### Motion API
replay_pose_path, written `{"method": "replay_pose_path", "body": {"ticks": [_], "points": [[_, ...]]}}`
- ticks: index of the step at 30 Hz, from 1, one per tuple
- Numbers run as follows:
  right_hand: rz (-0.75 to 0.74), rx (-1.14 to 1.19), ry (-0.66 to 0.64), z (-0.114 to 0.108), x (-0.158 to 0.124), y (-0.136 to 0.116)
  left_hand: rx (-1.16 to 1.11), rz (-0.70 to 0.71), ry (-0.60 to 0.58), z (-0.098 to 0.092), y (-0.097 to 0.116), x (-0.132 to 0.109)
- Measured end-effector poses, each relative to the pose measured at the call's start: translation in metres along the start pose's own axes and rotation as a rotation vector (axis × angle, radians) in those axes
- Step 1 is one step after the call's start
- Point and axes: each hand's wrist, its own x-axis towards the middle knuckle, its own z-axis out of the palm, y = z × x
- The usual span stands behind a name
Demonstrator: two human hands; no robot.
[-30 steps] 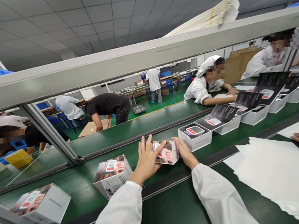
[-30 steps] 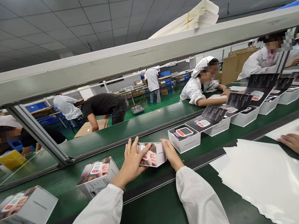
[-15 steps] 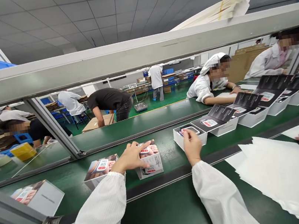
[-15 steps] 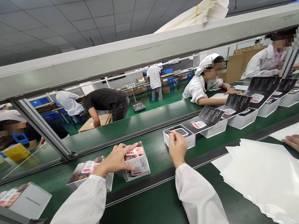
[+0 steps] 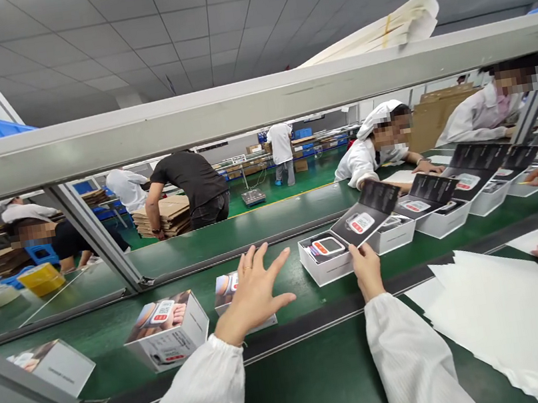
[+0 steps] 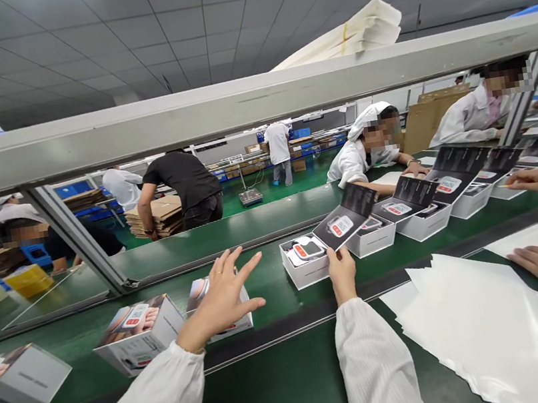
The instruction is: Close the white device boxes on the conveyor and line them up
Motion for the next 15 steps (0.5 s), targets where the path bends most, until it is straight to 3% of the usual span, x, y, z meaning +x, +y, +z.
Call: {"method": "replay_pose_path", "body": {"ticks": [4, 8, 10, 15], "points": [[-0.100, 0.102, -0.290, -0.009, -0.006, -0.007, -0.029, 0.023, 0.174, 0.024, 0.030, 0.012], [-0.162, -0.072, -0.495, -0.021, -0.003, -0.006, 0.002, 0.032, 0.202, 0.048, 0.043, 0.021], [-0.196, -0.129, -0.536, -0.020, -0.003, -0.004, 0.006, 0.014, 0.162, 0.061, 0.042, 0.024], [-0.135, -0.125, -0.627, -0.005, -0.011, -0.001, -0.302, -0.123, -0.124, 0.094, 0.032, 0.022]]}}
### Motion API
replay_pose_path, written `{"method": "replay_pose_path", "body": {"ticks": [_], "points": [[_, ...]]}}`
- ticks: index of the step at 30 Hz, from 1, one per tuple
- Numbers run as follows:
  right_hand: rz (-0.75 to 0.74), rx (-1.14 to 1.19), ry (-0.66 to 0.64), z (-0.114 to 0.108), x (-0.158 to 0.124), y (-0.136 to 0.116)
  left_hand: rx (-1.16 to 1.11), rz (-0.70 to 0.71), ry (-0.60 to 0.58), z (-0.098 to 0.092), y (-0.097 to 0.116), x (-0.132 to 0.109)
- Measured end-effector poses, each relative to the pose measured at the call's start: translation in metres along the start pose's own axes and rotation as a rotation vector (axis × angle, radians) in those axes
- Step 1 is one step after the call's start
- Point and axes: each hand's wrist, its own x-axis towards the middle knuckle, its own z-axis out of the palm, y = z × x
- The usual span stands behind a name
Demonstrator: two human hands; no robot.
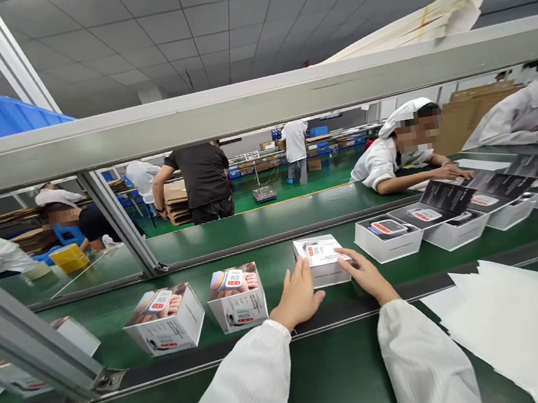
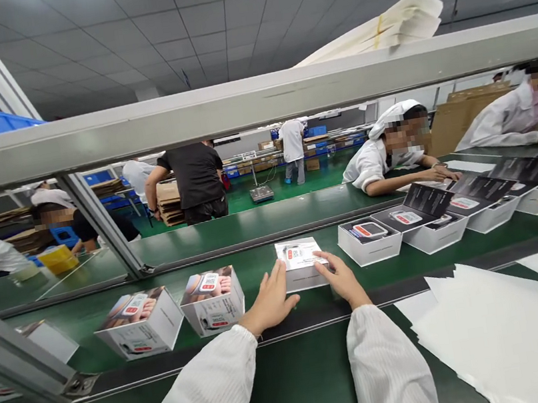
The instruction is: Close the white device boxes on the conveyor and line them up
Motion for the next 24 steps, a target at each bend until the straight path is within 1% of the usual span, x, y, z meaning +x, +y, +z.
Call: {"method": "replay_pose_path", "body": {"ticks": [1, 3, 5, 6, 8, 10, 11, 13, 15, 16, 18, 21, 23, 24], "points": [[0.020, 0.032, -0.012, 0.003, 0.000, 0.000, -0.075, -0.018, 0.006, 0.004, -0.004, -0.001], [0.041, 0.081, -0.007, 0.006, 0.000, -0.001, -0.201, -0.018, 0.095, 0.009, -0.008, -0.005], [0.050, 0.109, 0.015, 0.007, 0.001, -0.002, -0.266, 0.023, 0.156, 0.007, -0.010, -0.008], [0.070, 0.139, 0.018, 0.007, 0.001, -0.002, -0.238, 0.058, 0.157, 0.003, -0.009, -0.009], [0.156, 0.231, 0.021, 0.011, 0.001, -0.003, -0.088, 0.136, 0.139, -0.011, -0.005, -0.009], [0.258, 0.334, 0.011, 0.020, 0.001, -0.006, 0.100, 0.213, 0.128, -0.030, 0.000, -0.006], [0.285, 0.376, -0.011, 0.026, 0.000, -0.008, 0.173, 0.243, 0.121, -0.040, 0.001, -0.003], [0.274, 0.406, -0.084, 0.042, -0.001, -0.013, 0.246, 0.274, 0.080, -0.059, 0.001, 0.002], [0.214, 0.335, -0.145, 0.057, -0.003, -0.018, 0.252, 0.267, 0.007, -0.074, -0.003, 0.006], [0.181, 0.256, -0.153, 0.063, -0.003, -0.019, 0.253, 0.252, -0.029, -0.079, -0.007, 0.008], [0.119, 0.082, -0.128, 0.069, -0.004, -0.021, 0.275, 0.221, -0.087, -0.087, -0.014, 0.008], [0.063, -0.051, -0.044, 0.064, -0.003, -0.019, 0.337, 0.197, -0.142, -0.093, -0.024, 0.006], [0.063, -0.074, 0.060, 0.054, -0.002, -0.018, 0.357, 0.184, -0.171, -0.096, -0.028, 0.003], [0.070, -0.087, 0.135, 0.048, -0.002, -0.018, 0.358, 0.173, -0.184, -0.097, -0.030, 0.002]]}}
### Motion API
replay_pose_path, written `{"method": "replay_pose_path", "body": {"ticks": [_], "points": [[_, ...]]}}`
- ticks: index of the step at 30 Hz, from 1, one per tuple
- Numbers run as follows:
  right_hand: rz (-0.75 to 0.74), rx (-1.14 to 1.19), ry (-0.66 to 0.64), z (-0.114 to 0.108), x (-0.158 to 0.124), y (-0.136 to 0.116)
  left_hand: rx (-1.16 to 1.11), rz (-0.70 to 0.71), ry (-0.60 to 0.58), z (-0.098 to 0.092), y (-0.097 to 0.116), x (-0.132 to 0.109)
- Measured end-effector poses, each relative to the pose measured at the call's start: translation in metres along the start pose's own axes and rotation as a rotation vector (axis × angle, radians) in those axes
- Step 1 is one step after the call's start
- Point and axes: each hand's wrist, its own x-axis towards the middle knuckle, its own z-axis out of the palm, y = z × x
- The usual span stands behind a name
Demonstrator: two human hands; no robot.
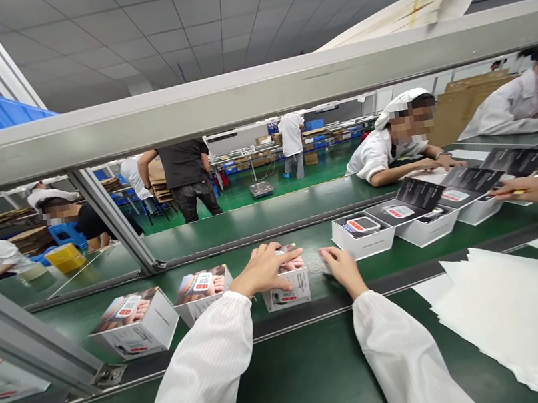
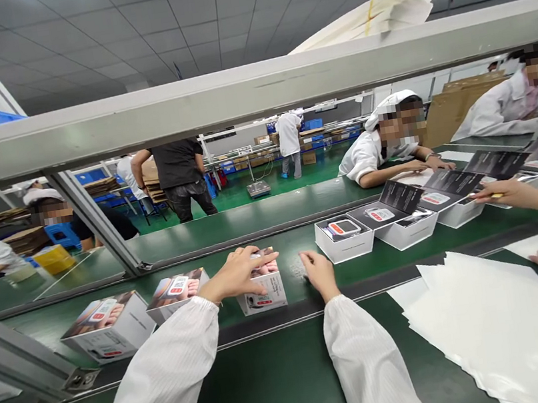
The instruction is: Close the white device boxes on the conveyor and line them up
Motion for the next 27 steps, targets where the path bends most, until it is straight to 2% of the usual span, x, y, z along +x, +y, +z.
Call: {"method": "replay_pose_path", "body": {"ticks": [5, 7, 9, 10, 12, 14, 16, 19, 23, 27], "points": [[0.060, -0.086, 0.577, -0.044, 0.008, 0.006, -0.002, -0.041, -0.022, -0.002, 0.001, -0.014], [0.120, -0.110, 0.795, -0.065, 0.013, 0.013, 0.017, -0.066, 0.047, 0.000, 0.011, -0.020], [0.207, -0.097, 0.890, -0.083, 0.019, 0.024, 0.022, -0.079, 0.150, 0.004, 0.027, -0.024], [0.249, -0.075, 0.874, -0.091, 0.023, 0.030, 0.017, -0.073, 0.198, 0.007, 0.036, -0.026], [0.309, -0.012, 0.746, -0.100, 0.032, 0.042, 0.003, -0.037, 0.259, 0.011, 0.053, -0.028], [0.313, 0.070, 0.595, -0.101, 0.041, 0.051, -0.010, 0.007, 0.267, 0.015, 0.067, -0.028], [0.262, 0.165, 0.514, -0.095, 0.049, 0.057, -0.022, 0.034, 0.246, 0.017, 0.073, -0.026], [0.140, 0.232, 0.503, -0.082, 0.054, 0.058, -0.033, 0.025, 0.219, 0.021, 0.073, -0.022], [0.011, 0.180, 0.494, -0.072, 0.046, 0.048, -0.011, 0.008, 0.244, 0.026, 0.072, -0.016], [-0.041, 0.038, 0.358, -0.071, 0.034, 0.039, -0.018, 0.028, 0.276, 0.035, 0.079, -0.013]]}}
